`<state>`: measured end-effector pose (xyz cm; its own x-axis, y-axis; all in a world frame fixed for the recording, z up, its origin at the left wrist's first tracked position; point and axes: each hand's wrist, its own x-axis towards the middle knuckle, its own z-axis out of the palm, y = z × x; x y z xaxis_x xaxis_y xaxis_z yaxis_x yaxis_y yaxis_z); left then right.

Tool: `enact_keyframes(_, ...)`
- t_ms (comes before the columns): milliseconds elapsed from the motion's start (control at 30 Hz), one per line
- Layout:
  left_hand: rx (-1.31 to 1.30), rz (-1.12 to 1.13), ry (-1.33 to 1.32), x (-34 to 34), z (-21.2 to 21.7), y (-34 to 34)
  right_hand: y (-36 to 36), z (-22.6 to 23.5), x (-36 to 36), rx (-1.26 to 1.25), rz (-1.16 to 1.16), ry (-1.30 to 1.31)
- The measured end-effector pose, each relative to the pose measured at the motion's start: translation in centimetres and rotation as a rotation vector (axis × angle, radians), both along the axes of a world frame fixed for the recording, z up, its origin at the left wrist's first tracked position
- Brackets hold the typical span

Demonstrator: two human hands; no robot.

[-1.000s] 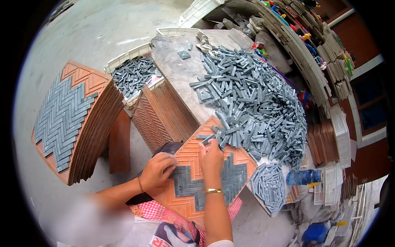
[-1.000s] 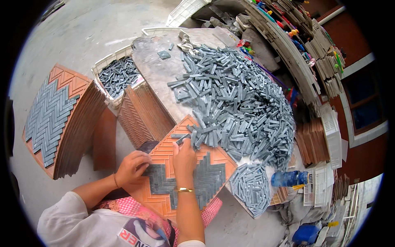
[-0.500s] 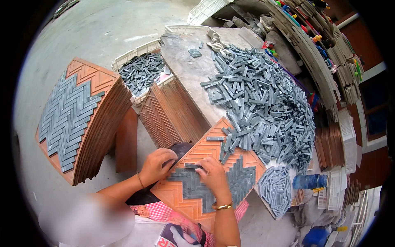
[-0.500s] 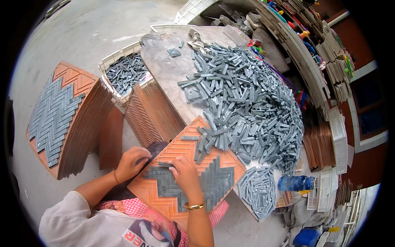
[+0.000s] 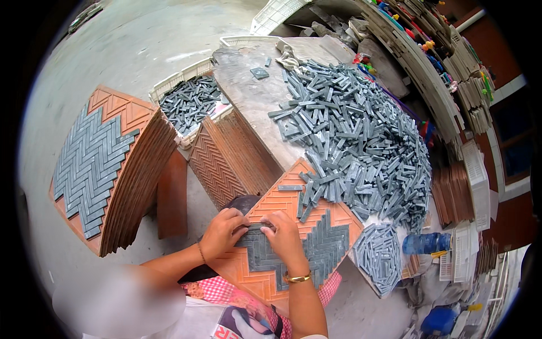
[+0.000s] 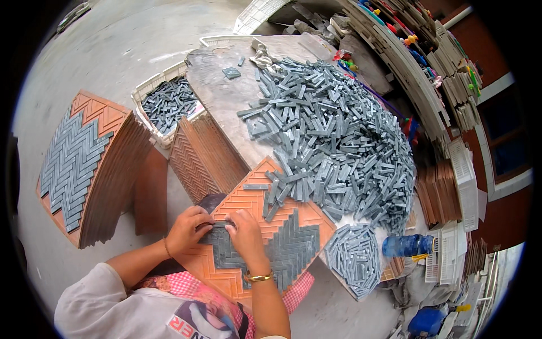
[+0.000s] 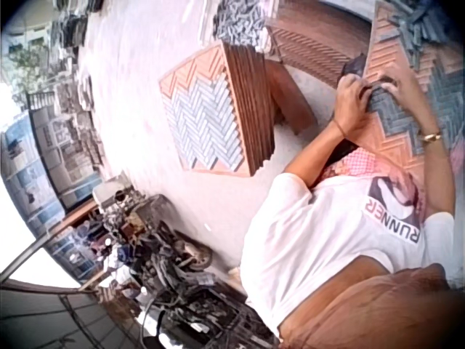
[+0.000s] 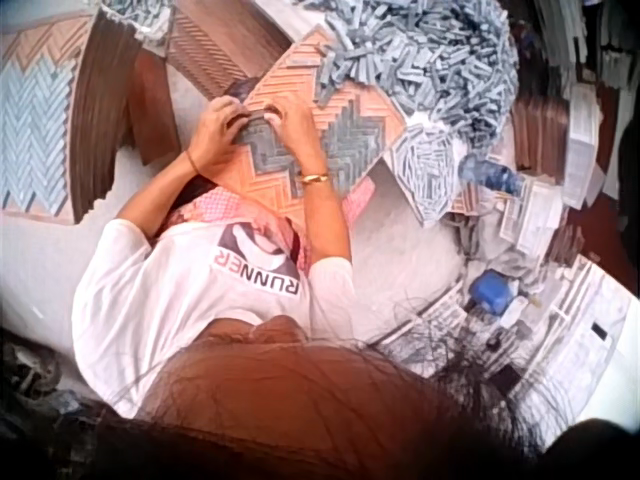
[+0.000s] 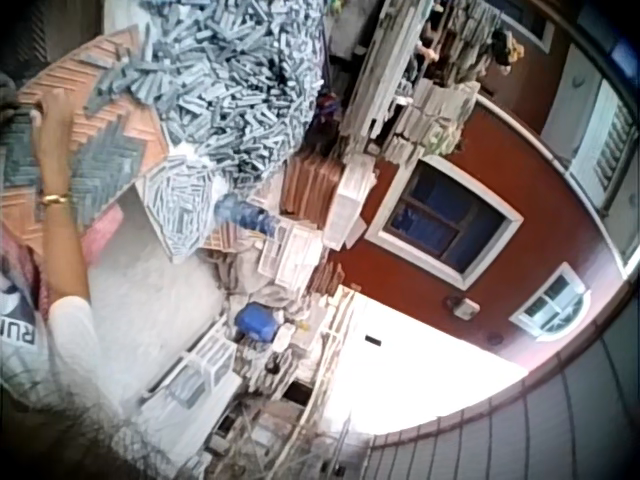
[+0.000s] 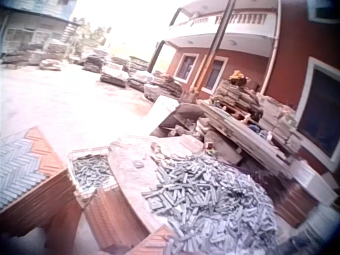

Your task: The person places small grey rectangular tiles onto an orange board, arranging them in a herringbone pattern. The person works continuously, picking tiles from a nearby pile and fitting them into the board's grooves.

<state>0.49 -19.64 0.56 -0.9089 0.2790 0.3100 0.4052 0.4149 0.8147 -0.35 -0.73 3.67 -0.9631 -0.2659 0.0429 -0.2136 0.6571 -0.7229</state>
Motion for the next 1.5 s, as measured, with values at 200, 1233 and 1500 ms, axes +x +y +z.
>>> enact_keyframes(200, -0.101, 0.021, 0.063, 0.1, 0.4, 1.0, 0.6, 1.0, -1.6, 0.067, -0.166, 0.090)
enact_keyframes(1233, 0.040, -0.044, 0.074, 0.2, -0.4, -0.6, 2.1, 1.5, -2.7, 0.234, 0.190, 0.165)
enact_keyframes(1500, 0.037, -0.042, 0.081, 0.2, -0.3, -0.6, 2.4, 0.8, -1.3, 0.111, 0.116, 0.261)
